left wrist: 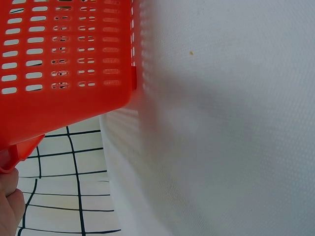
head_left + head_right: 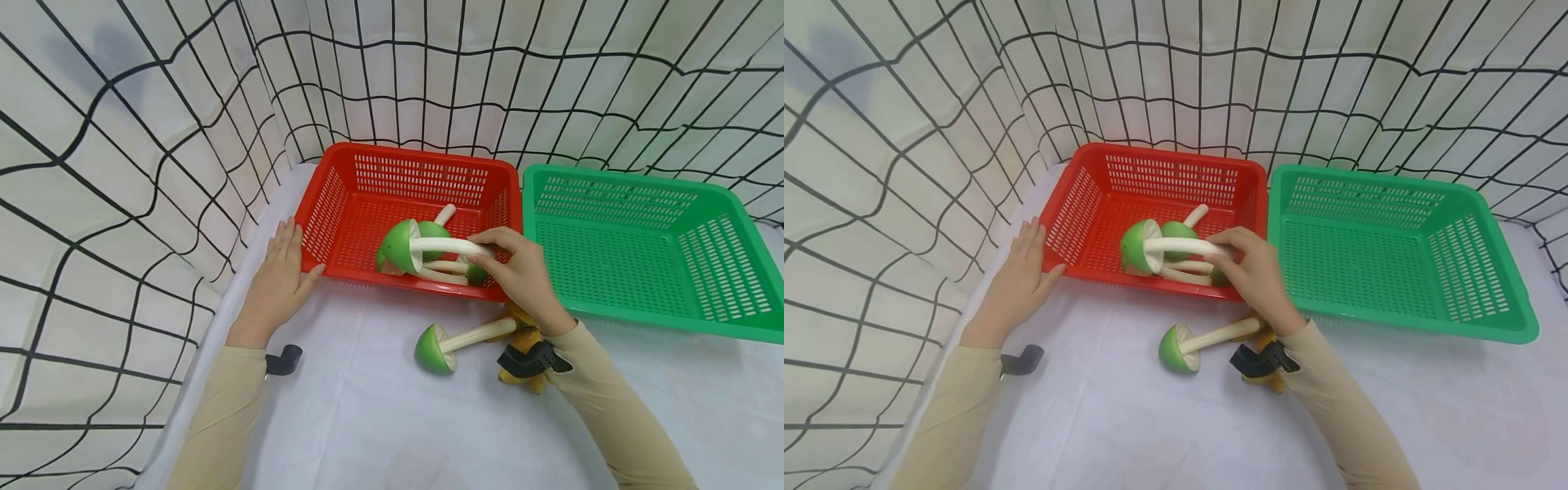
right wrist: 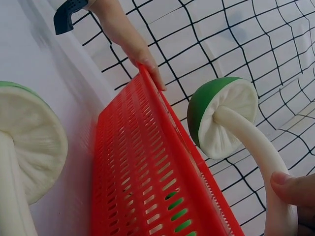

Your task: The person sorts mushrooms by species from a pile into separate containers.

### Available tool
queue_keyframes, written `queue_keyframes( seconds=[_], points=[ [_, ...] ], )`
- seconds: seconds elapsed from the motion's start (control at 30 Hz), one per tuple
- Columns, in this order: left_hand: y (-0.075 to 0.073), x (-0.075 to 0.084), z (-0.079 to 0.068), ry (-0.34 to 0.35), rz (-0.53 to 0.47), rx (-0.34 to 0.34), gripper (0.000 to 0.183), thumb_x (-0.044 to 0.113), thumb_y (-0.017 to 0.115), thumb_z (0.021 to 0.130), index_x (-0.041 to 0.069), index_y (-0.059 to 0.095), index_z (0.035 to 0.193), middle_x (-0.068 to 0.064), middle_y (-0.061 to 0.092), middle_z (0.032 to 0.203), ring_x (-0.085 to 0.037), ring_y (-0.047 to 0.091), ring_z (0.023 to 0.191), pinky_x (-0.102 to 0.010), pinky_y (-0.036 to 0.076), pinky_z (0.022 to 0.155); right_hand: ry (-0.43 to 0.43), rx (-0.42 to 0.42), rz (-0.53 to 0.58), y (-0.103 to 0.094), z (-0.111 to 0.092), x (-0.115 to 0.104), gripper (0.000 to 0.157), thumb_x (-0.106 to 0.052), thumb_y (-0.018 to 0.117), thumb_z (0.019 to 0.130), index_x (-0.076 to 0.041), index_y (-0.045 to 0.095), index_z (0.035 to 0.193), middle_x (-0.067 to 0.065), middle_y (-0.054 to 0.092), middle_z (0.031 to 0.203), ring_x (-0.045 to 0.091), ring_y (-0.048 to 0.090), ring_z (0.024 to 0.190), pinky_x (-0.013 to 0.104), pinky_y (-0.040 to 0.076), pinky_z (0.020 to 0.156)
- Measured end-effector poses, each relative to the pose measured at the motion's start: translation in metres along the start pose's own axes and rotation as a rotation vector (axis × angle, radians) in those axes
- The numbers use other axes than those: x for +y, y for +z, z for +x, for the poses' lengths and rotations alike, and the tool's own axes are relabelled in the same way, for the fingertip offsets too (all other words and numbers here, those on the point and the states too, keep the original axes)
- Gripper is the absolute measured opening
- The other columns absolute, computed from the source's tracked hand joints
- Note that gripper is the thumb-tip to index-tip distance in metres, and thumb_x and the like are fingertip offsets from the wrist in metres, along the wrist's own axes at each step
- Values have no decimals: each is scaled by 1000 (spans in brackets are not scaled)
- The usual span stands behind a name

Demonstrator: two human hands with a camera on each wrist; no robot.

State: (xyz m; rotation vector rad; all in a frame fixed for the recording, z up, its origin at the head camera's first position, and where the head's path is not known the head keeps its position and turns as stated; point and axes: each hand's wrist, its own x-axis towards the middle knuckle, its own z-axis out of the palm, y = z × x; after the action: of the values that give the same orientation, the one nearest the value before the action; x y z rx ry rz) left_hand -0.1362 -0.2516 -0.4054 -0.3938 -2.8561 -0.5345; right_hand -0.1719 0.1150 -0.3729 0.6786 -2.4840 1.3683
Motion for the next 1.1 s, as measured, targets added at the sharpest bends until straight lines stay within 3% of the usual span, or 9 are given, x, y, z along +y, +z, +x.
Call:
queue_keyframes(
  seconds=[0.4, 0.77, 1.1],
  points=[
    [-1, 1, 0, -1, -6, 3, 76, 40, 43, 98, -15, 17, 143, -29, 12, 152, -35, 3, 143, -49, 10, 113, 100, -39, 111, 11, 15, -1, 24, -7, 74, 81, 0, 70, 103, 8, 67, 96, 17, 58, 73, 19, 47, 60],
    [-2, 2, -1, -5, -4, 3, 76, 39, 45, 98, -15, 17, 143, -29, 12, 152, -35, 3, 143, -49, 10, 113, 287, -16, 273, 24, 32, -1, 24, -7, 72, 83, 3, 69, 105, 15, 68, 101, 16, 61, 84, 20, 50, 72],
    [-2, 2, -1, -2, -8, 5, 75, 39, 44, 98, -15, 18, 143, -29, 12, 152, -36, 4, 142, -51, 11, 113, 314, -13, 231, 37, 38, 2, 27, -8, 72, 83, 3, 69, 107, 15, 68, 103, 19, 62, 89, 24, 51, 76]
  ],
)
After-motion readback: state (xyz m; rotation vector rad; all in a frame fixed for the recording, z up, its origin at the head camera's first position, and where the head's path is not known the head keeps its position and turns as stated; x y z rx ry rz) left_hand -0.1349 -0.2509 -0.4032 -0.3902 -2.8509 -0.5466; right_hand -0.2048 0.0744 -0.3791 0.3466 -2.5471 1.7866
